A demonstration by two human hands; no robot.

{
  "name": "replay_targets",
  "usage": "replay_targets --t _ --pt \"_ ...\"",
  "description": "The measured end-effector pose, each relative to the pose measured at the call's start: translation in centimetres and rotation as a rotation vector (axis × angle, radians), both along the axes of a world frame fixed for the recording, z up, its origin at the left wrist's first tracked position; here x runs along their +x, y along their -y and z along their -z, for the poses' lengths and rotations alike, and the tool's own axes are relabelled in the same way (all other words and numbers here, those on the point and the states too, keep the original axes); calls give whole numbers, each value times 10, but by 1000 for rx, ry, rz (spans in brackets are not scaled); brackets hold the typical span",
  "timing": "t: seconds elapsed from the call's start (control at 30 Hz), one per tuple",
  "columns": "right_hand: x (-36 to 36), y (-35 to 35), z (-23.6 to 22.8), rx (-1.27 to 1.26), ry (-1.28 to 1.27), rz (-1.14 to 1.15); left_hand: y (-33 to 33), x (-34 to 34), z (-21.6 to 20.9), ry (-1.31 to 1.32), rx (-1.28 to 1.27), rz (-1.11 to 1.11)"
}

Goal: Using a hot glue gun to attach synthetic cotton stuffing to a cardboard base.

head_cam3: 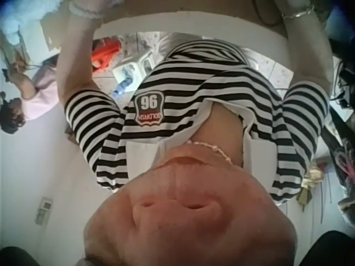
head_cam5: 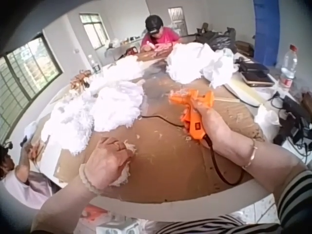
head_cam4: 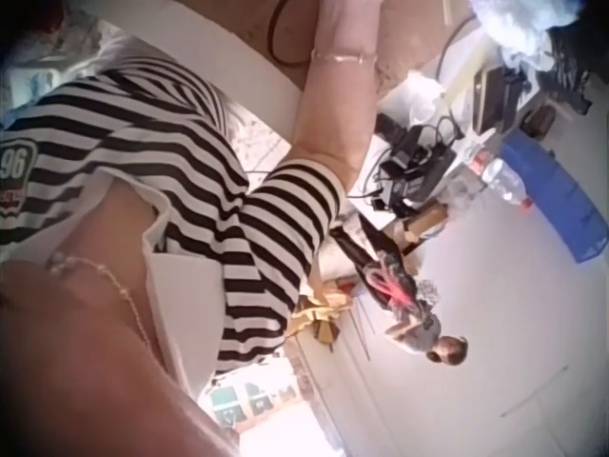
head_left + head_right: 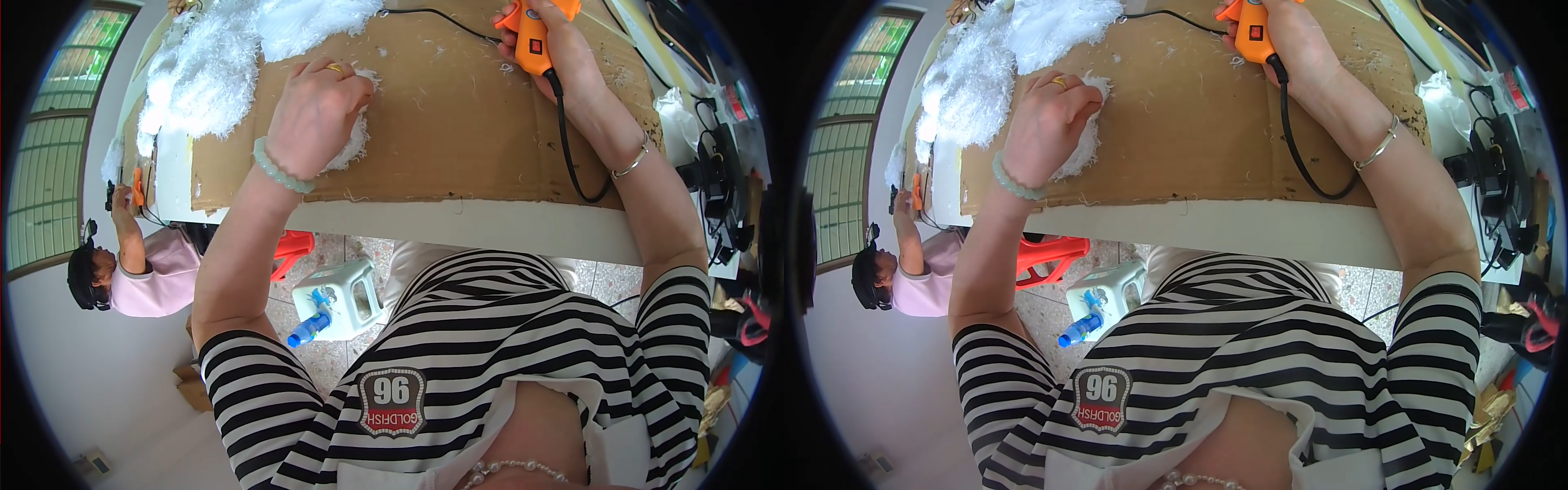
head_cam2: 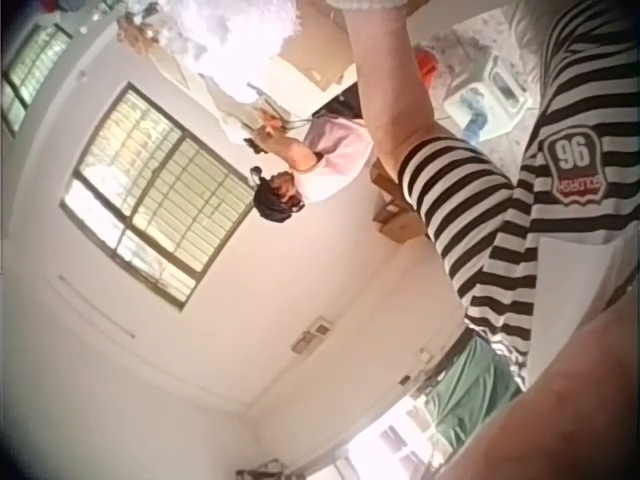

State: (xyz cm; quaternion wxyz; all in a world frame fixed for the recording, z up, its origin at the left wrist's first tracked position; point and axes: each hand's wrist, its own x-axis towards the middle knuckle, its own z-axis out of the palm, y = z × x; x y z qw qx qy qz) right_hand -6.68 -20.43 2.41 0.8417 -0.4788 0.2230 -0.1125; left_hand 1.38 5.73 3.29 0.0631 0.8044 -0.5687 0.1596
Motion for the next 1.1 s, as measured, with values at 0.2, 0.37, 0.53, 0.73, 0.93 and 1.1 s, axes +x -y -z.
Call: replay_targets --t 0.2,0.37,0.53,0.73,0.93,1.1 --pt "2 2 5 -11 32 -28 -7 9 16 -131 -87 -100" --pt "3 4 7 -3 47 -45 -7 11 15 -174 -126 -142" --pt "3 2 6 -16 38 -38 -15 19 13 -523 -348 -220" --pt "3 3 6 -49 7 -48 1 7 12 -417 -270 -277" --pt "2 2 8 -66 27 -55 -5 17 20 -231 -273 -219" --pt "1 0 5 -76 29 -61 -16 12 15 -280 -350 -208"
